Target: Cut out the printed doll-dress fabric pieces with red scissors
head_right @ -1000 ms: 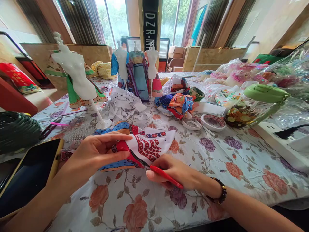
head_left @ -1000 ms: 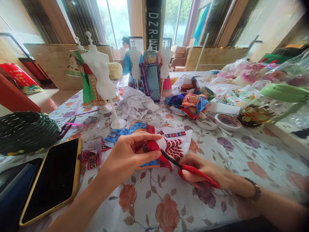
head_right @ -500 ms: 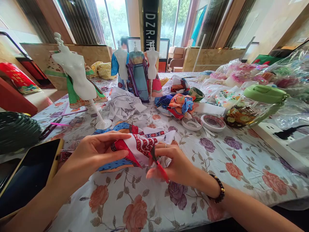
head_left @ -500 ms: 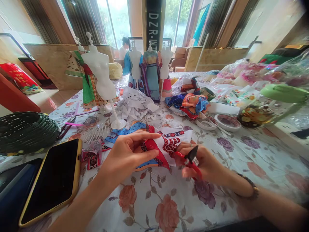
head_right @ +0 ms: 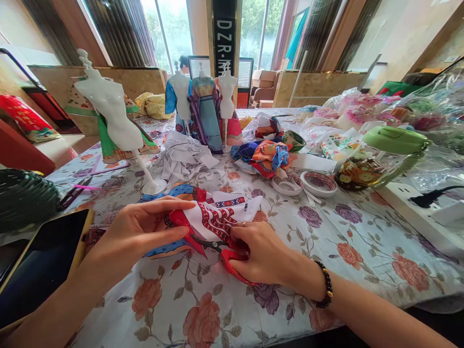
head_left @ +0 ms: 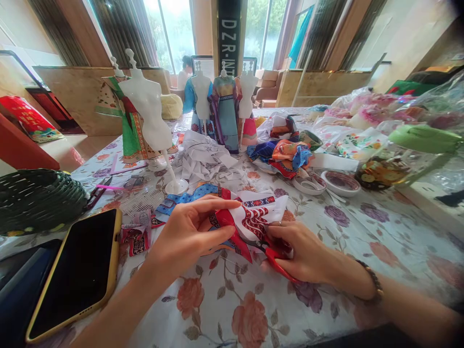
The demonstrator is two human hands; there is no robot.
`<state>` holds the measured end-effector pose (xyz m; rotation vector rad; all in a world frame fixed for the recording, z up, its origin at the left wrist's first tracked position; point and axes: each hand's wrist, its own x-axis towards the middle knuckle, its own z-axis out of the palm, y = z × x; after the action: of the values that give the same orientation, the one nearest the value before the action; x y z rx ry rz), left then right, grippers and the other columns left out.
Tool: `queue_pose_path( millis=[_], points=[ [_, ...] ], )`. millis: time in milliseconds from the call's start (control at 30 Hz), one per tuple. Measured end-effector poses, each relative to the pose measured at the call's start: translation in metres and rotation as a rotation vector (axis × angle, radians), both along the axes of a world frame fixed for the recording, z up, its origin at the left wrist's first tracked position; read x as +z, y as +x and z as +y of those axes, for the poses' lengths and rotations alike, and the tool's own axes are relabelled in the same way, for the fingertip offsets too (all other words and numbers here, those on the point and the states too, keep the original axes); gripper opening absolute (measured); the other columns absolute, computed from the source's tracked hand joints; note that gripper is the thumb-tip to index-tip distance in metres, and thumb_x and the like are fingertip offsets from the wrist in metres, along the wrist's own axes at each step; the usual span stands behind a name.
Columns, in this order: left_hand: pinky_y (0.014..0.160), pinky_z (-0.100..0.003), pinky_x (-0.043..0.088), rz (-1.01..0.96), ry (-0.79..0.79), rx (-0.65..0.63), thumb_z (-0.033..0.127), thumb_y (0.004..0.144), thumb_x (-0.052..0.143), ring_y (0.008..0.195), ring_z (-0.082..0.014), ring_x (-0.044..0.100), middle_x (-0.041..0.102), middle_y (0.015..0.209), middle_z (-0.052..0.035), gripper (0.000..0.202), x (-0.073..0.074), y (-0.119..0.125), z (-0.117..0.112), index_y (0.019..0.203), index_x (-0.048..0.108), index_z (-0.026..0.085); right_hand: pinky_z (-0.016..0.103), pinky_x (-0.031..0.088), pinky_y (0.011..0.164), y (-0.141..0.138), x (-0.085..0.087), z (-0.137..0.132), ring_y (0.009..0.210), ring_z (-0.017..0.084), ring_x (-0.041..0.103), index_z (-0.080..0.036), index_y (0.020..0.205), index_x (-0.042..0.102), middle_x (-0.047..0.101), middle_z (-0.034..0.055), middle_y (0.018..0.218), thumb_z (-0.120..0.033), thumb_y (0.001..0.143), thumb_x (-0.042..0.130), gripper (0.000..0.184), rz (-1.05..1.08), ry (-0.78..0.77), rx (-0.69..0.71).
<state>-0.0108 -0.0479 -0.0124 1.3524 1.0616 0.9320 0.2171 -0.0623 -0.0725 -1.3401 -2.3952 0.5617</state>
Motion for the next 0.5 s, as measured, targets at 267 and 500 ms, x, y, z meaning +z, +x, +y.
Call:
queue_pose_path(
  millis=[267, 500],
  points=[
    [0.072, -0.03, 0.058, 0.011, 0.058, -0.035, 0.021, 0.068, 0.079, 0.089, -0.0214, 0.065, 0.066, 0.11, -0.005, 0.027, -0.0027, -0.0021, 0.0009, 0.094, 0.079, 0.025, 0.027, 0.022, 0.052, 0.0086, 0.0074, 0.0028, 0.058, 0.01, 0.03, -0.018, 0.062, 0.037, 0.036, -0.004, 0.06, -0.059, 0.085, 0.057, 0.051, 0.139, -0.279, 0.055],
    [0.072, -0.03, 0.058, 0.033, 0.082, -0.053, 0.021, 0.068, 0.078, 0.091, -0.0231, 0.065, 0.068, 0.106, -0.0068, 0.028, -0.0024, -0.0012, 0.0002, 0.096, 0.079, 0.023, 0.025, 0.026, 0.049, 0.0087, 0.0086, 0.0004, 0.059, 0.011, 0.035, -0.017, 0.064, 0.047, 0.039, -0.0025, 0.062, -0.063, 0.083, 0.059, 0.05, 0.243, -0.353, 0.045]
  ],
)
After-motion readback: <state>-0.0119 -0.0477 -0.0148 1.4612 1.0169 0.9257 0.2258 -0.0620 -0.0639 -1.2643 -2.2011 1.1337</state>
